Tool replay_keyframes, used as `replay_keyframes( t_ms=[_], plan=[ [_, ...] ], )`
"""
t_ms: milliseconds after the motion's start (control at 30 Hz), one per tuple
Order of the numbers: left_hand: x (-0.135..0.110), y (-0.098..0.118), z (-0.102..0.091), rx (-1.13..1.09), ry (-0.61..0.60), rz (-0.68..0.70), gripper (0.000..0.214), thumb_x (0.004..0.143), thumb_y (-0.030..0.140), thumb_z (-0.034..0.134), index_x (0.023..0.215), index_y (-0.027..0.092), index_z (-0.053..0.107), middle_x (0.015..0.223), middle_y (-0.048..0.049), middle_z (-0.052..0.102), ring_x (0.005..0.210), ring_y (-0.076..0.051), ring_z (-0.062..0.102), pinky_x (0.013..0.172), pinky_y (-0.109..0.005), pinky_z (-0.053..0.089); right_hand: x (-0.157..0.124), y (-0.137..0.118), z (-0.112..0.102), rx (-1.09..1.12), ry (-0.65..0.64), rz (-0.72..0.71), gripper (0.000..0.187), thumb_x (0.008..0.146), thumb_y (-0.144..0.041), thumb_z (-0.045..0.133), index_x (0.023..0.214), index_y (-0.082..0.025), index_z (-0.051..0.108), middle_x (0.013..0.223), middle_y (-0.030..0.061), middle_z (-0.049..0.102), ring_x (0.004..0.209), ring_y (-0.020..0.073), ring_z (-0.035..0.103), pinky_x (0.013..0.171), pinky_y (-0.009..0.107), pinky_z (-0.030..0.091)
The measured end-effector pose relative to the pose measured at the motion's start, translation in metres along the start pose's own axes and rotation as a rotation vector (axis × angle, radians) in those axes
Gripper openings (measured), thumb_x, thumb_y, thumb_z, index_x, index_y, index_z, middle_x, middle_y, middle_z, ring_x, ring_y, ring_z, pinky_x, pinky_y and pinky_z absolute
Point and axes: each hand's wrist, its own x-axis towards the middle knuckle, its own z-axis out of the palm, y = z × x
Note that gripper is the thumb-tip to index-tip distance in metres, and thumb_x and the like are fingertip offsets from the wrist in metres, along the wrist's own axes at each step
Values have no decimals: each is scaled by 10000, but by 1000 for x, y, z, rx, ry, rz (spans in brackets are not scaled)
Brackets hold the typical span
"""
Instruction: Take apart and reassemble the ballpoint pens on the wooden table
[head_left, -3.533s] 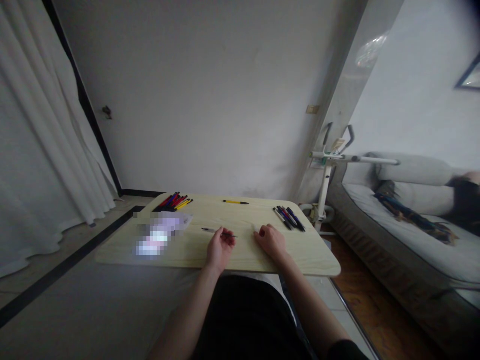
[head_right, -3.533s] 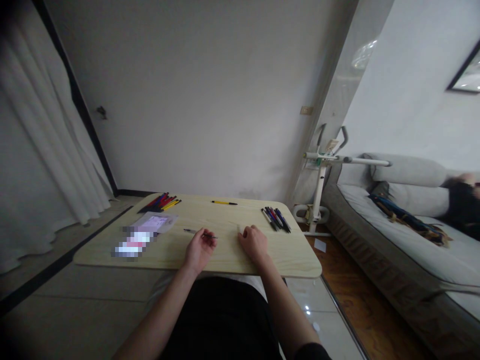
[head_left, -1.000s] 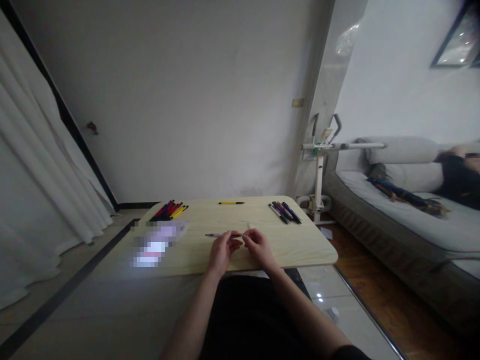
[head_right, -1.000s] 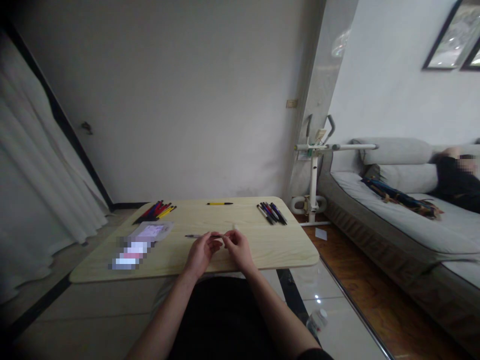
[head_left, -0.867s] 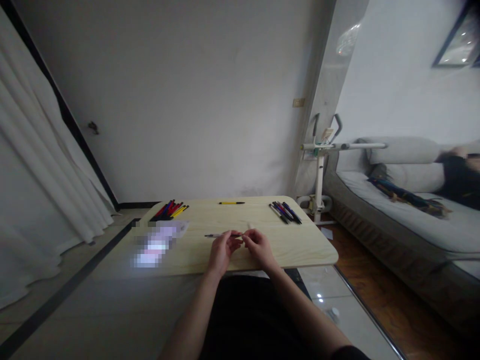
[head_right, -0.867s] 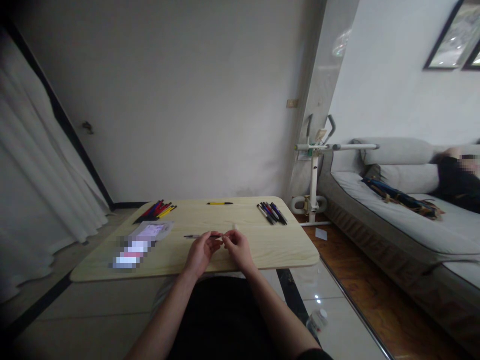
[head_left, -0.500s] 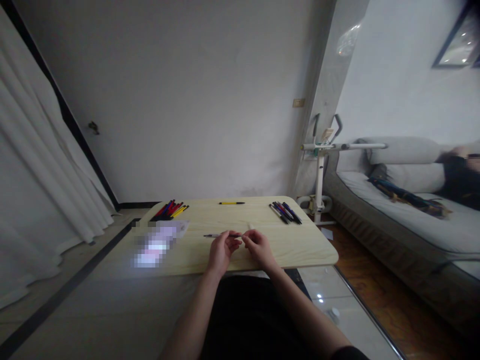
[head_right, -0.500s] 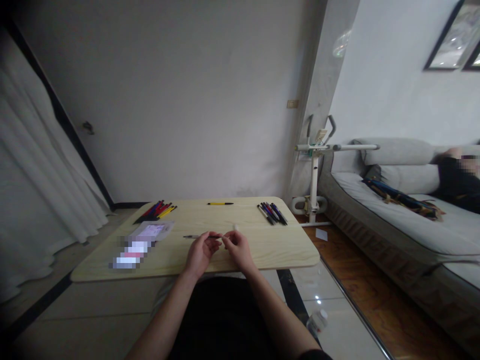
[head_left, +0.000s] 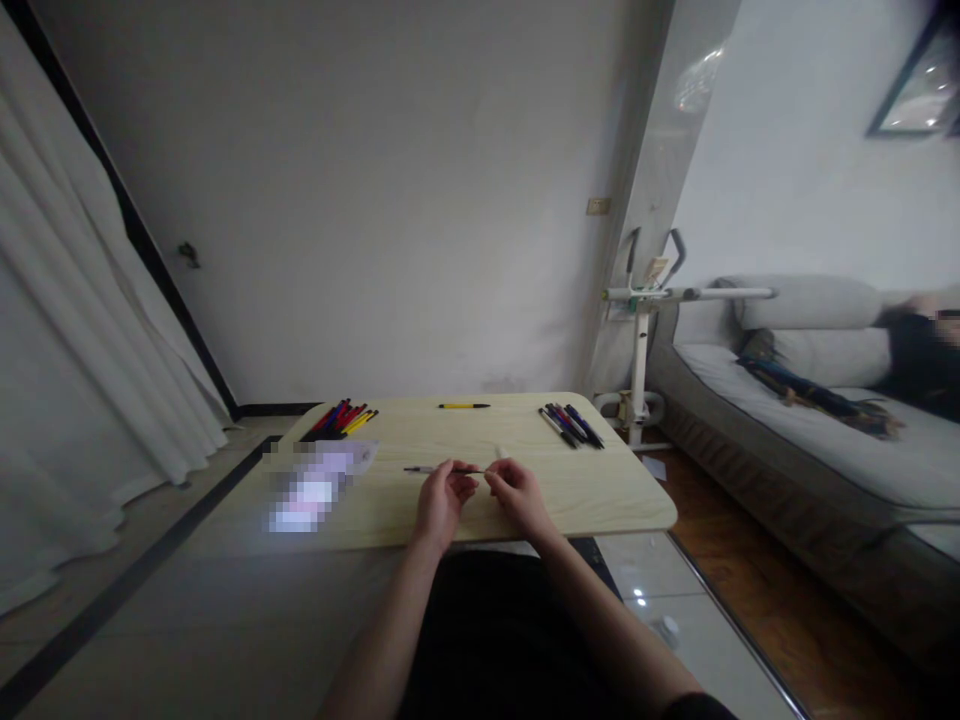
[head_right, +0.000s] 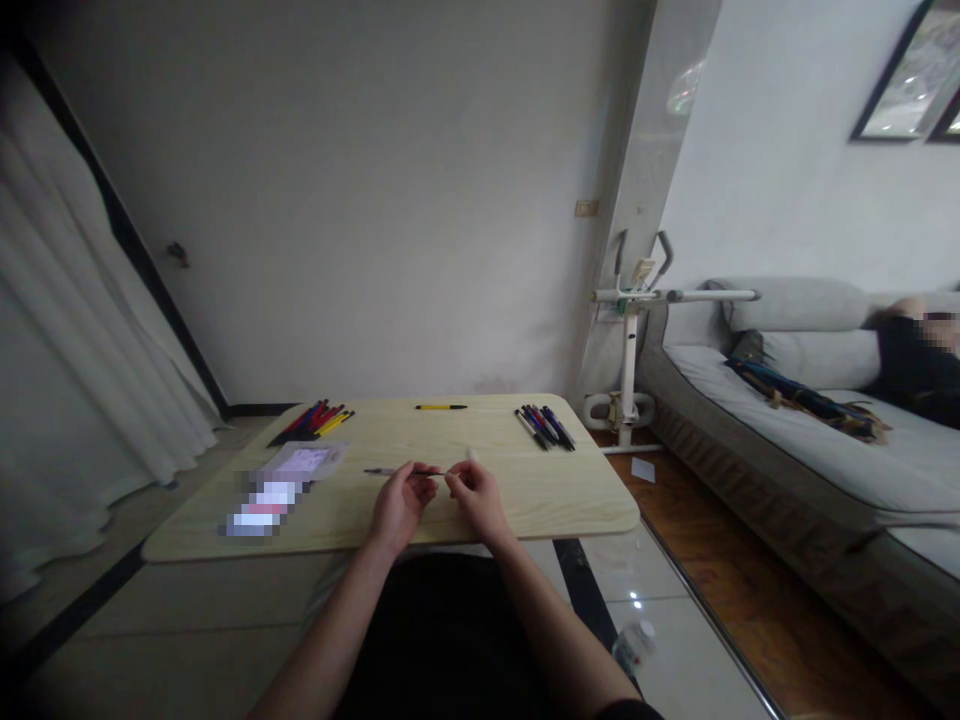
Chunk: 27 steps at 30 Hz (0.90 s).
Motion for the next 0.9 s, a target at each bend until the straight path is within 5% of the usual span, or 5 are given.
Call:
replay_keyframes(
  t_ms=[900],
  plan=[
    [2, 2, -1, -188, 170, 4, 103, 700, 231, 551, 703, 129, 539, 624, -22, 576, 527, -95, 534, 500, -202, 427, -2, -4, -1, -6, 46, 24, 217, 719, -370, 521, 754, -157, 532, 572, -9, 506, 501, 102, 467, 434, 196, 352]
  ],
)
